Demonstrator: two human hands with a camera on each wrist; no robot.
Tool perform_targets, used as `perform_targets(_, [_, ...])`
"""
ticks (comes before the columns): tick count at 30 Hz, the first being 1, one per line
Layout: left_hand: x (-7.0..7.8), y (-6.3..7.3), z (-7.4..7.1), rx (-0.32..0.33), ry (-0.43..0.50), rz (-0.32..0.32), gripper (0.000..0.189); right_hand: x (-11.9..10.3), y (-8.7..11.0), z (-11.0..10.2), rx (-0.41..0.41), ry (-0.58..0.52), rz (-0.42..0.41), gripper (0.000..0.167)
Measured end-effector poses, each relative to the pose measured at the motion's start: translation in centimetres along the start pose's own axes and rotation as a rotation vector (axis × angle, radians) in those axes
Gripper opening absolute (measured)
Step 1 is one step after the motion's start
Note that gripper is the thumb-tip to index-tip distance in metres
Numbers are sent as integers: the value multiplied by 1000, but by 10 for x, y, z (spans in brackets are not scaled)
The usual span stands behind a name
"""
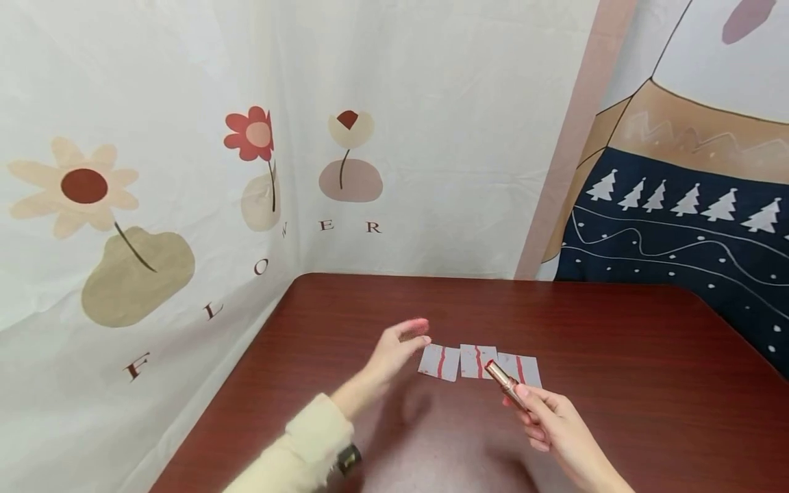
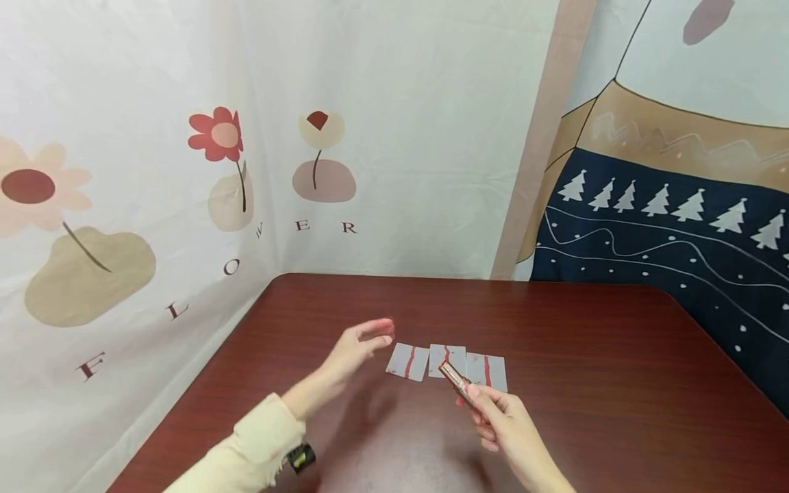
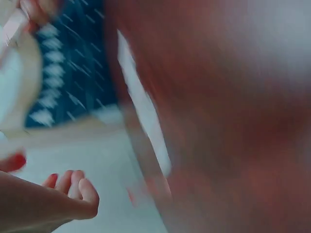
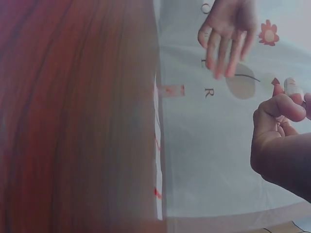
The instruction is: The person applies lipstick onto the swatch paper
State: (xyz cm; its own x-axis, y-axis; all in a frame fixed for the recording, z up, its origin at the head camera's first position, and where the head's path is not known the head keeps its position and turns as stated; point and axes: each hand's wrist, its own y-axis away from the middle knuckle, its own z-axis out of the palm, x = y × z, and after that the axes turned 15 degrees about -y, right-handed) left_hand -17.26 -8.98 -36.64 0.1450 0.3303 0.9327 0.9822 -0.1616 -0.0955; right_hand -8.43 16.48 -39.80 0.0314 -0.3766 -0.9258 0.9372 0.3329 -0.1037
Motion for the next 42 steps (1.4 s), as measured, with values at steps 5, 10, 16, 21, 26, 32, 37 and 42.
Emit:
perform_targets(5, [-18,-33,-26,54,-353,4,53,-4,0,-4,57,164,-2,27])
perform_targets(10, [-43,-51,-26,111,-511,-28,50,-3,-1,-7,40,256,-14,24])
perform_targets(16, [-64,-53,-16,103,-496,-87,45,-1,0,-9,26,298,7,22])
perform_targets(21, [-71,-56,-15,79,-519,-33,29,-4,-2,-13,6,293,9,22])
perform_targets(26, [-70,-58,-18,30,-592,117,25,-5,-4,-17,-17,286,9,21])
perform_targets(32, [-56,-54,-15,-129,-855,449,25,-8,-8,-18,50,388,-10,23])
perform_targets(37, [-30,-40,-14,-179,-1112,672,30,-10,-10,-17,127,534,-60,20])
perform_targets(42, [-2,-27,-15,-197,-1173,848,31,-12,-9,-16,131,592,-136,14])
